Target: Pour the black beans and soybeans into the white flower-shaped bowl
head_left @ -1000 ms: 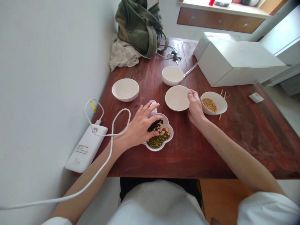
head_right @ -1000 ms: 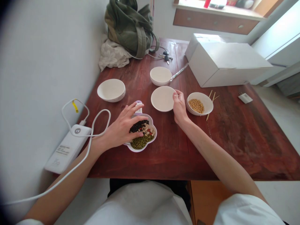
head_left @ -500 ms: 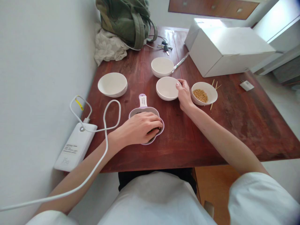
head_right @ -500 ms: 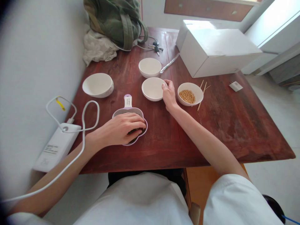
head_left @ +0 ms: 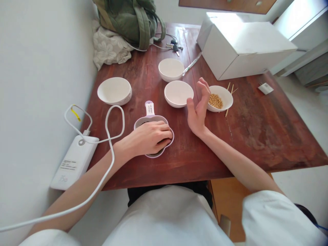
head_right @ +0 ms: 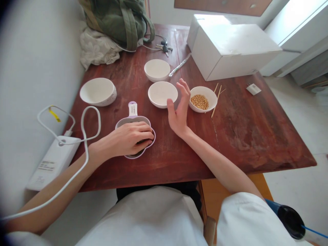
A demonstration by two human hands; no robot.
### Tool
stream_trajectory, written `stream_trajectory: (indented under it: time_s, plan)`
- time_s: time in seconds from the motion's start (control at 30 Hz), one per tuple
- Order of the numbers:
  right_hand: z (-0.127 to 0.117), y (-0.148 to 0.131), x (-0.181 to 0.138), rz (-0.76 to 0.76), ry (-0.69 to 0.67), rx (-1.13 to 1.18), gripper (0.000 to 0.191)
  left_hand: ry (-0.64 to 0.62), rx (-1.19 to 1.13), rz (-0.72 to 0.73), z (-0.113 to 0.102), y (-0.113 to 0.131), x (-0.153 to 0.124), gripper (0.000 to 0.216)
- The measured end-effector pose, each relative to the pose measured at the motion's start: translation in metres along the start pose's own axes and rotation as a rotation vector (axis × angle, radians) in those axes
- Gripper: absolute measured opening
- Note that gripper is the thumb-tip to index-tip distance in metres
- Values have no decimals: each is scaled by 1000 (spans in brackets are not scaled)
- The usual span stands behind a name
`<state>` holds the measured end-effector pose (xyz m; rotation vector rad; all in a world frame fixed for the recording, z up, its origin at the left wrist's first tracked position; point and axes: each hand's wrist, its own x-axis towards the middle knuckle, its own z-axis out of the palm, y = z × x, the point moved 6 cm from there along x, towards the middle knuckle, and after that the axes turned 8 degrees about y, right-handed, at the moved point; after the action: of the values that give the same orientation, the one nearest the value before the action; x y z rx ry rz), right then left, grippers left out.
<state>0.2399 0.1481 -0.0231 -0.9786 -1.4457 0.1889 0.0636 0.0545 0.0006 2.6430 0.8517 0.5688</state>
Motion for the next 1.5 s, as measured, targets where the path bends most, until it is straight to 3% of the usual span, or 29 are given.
stream_trajectory:
  time_s: [0.13, 0.23, 0.87, 1.0, 1.17, 1.27, 1.4, 1.5]
  plan:
    - [-15, -54, -17, -327, -210, 164, 40, -11, 28, 40, 2, 1, 2, 20]
    - [-16, -66, -31, -448, -345, 212, 38, 17, 33, 41, 1, 0, 2, 15]
    - [4, -60, -47, -390, -585, 246, 22, 99, 176, -27, -7, -9, -1, 16]
    - [1, -54, -41, -276, -553, 316, 23, 107, 141, -72, -13, -12, -5, 18]
    - [-4, -42, -34, -56, -437, 343, 20, 221, 27, -140, -30, -17, -13, 17]
    - [-4, -37, -33, 14, -413, 362, 19, 215, -38, -120, -29, -13, -14, 16]
    - [-5, -42, -32, -40, -436, 348, 17, 119, -76, -17, -12, 0, -10, 18]
    - [-2, -52, -35, -189, -513, 338, 16, 71, -46, 30, -1, 5, -7, 17]
